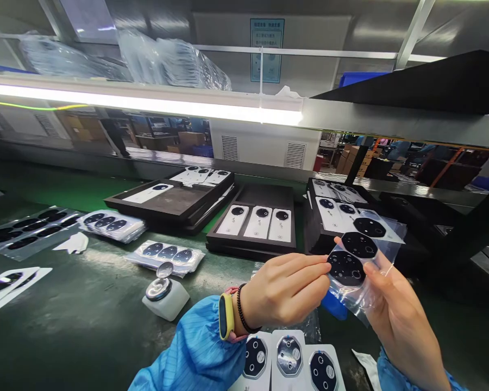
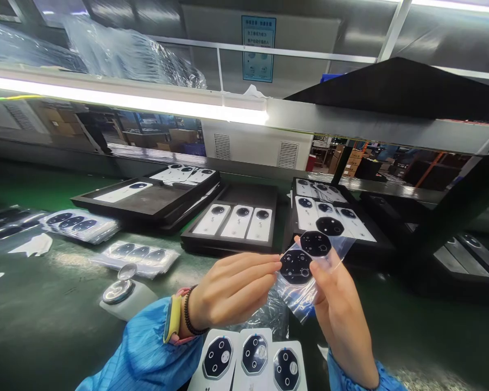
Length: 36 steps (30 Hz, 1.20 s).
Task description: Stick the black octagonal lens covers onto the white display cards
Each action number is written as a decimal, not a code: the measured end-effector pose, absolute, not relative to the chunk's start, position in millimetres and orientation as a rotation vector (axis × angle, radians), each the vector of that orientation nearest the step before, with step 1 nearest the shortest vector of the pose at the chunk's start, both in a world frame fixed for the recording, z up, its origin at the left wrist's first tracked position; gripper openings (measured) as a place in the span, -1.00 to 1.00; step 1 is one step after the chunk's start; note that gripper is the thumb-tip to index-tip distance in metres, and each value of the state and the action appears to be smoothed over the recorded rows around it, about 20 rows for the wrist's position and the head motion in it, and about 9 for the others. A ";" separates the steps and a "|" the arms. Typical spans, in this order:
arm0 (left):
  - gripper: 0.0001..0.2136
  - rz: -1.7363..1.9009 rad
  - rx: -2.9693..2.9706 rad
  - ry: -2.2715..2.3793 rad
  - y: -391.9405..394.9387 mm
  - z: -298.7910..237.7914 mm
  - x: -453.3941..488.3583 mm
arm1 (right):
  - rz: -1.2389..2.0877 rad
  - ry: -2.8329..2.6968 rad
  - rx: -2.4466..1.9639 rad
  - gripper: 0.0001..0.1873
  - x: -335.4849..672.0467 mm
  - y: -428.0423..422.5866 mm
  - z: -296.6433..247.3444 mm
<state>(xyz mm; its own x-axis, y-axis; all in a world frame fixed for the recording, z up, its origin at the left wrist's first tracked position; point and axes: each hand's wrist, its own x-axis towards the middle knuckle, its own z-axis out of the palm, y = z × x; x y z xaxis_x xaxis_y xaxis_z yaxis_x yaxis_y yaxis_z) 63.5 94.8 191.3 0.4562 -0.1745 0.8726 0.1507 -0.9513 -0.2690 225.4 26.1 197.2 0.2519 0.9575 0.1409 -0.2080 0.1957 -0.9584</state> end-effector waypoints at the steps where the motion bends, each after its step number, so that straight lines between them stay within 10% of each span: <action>1: -0.81 -1.500 -2.396 0.028 94.8 191.4 64.4 | 1.017 -0.933 -1.030 -0.44 224.4 26.7 196.0; 36: -0.79 -1.257 -2.645 -0.155 90.2 195.0 61.7 | 1.166 -1.150 -0.861 0.06 205.8 25.3 185.7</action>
